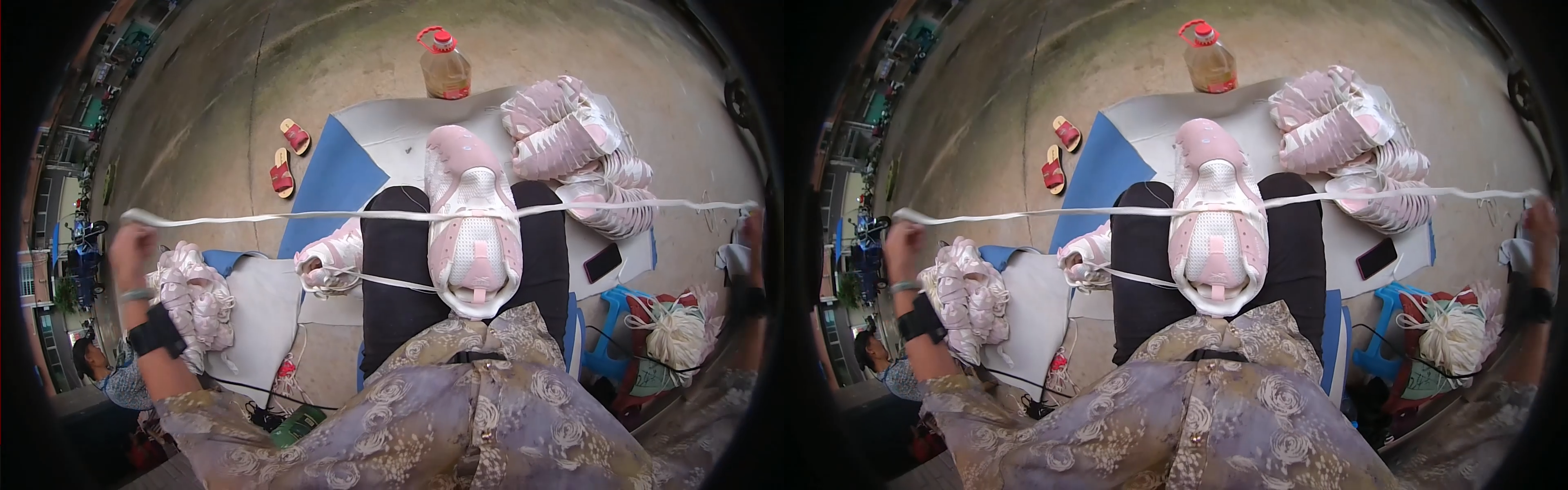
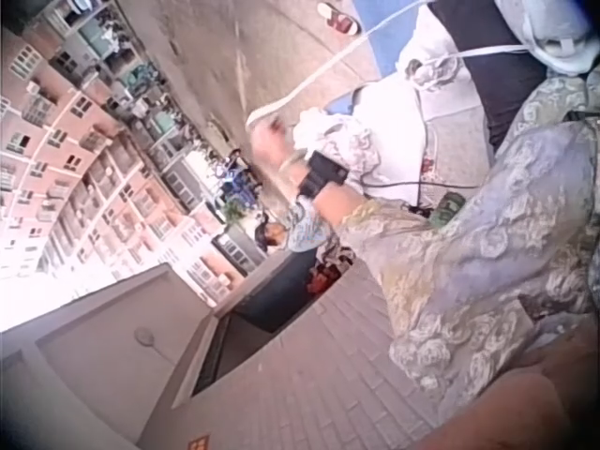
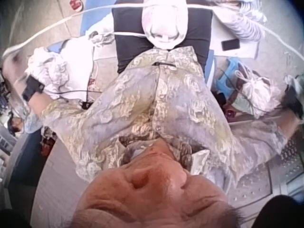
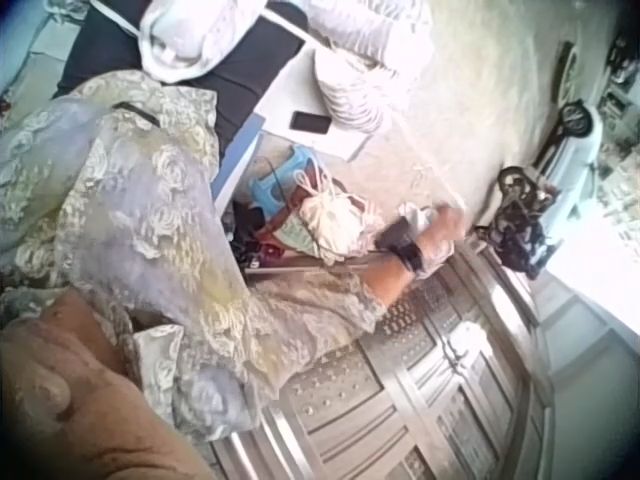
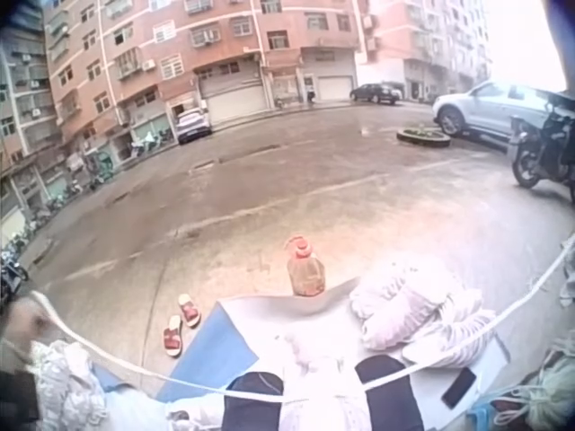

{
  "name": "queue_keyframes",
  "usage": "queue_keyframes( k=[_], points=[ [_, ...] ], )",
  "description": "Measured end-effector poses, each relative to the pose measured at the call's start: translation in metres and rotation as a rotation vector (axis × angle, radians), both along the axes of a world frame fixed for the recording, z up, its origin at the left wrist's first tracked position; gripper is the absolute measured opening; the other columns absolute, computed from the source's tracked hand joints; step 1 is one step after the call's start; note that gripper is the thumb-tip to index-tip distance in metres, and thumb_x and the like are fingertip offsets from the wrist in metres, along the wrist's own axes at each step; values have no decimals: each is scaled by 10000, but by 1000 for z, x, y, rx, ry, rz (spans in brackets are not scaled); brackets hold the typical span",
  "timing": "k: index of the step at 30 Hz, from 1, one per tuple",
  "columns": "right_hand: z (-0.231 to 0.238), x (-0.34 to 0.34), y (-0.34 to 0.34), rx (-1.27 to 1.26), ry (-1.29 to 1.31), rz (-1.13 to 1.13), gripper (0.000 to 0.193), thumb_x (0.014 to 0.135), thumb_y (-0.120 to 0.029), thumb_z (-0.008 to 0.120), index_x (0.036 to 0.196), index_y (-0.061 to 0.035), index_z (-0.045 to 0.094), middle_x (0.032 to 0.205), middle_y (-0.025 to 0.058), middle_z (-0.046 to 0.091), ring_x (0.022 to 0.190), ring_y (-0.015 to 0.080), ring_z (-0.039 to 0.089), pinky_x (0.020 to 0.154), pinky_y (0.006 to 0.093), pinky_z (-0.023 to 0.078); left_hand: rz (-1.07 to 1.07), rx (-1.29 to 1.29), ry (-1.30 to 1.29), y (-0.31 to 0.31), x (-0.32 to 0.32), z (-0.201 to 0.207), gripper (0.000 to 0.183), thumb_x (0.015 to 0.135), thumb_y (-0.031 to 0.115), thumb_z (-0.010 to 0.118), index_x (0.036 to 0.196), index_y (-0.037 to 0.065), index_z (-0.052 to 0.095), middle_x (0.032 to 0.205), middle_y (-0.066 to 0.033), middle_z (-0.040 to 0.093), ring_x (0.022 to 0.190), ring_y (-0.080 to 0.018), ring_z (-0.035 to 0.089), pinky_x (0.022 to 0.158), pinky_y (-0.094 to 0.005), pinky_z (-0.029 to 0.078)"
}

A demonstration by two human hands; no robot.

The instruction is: The recorder is lacing a white and pink sneaker while seated outdoors, likely as part of a manufacturing or assembly process.

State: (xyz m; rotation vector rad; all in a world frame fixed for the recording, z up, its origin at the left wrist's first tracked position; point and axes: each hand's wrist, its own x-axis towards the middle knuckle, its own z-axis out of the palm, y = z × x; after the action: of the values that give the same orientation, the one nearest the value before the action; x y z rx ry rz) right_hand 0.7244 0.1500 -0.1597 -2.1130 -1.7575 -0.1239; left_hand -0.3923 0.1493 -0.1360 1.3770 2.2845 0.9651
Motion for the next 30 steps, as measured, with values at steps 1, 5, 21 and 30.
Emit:
queue_keyframes(
  k=[1, 5, 21, 30],
  points=[
    [-43, 31, -14, -196, 722, -40, 94, 842, -204, 560, 792, -126, 556, 638, 15, 519, 573, 144, 522, 540, 279, 438, -172, -140, -67, 19, 28, -54, 185, 809, 236, 542, 753, 78, 620, 678, -28, 594, 554, -104, 537, 499, -223, 412],
    [-143, -283, -15, -585, 882, 32, 138, 792, -207, 612, 739, -81, 592, 620, -31, 531, 486, 69, 464, 426, 236, 379, -502, -624, -527, 0, 204, -102, 328, 863, 275, 528, 694, 5, 603, 612, -78, 607, 566, -157, 594, 533, -263, 474],
    [-148, -482, 15, -343, 1605, 441, 42, 867, -53, 560, 879, -15, 571, 750, -12, 576, 625, 30, 507, 575, 178, 430, -1396, 263, 463, 28, 436, -127, 184, 659, 146, 647, 791, 70, 545, 995, -41, 578, 860, -242, 529, 683, -374, 384],
    [-154, -487, 19, -290, 1559, 427, 51, 858, -47, 560, 877, -4, 581, 713, -24, 544, 631, 32, 488, 580, 181, 423, -1306, 333, 347, 26, 431, -138, 208, 686, 154, 665, 822, 43, 553, 1061, -87, 579, 862, -287, 526, 708, -391, 400]
  ],
)
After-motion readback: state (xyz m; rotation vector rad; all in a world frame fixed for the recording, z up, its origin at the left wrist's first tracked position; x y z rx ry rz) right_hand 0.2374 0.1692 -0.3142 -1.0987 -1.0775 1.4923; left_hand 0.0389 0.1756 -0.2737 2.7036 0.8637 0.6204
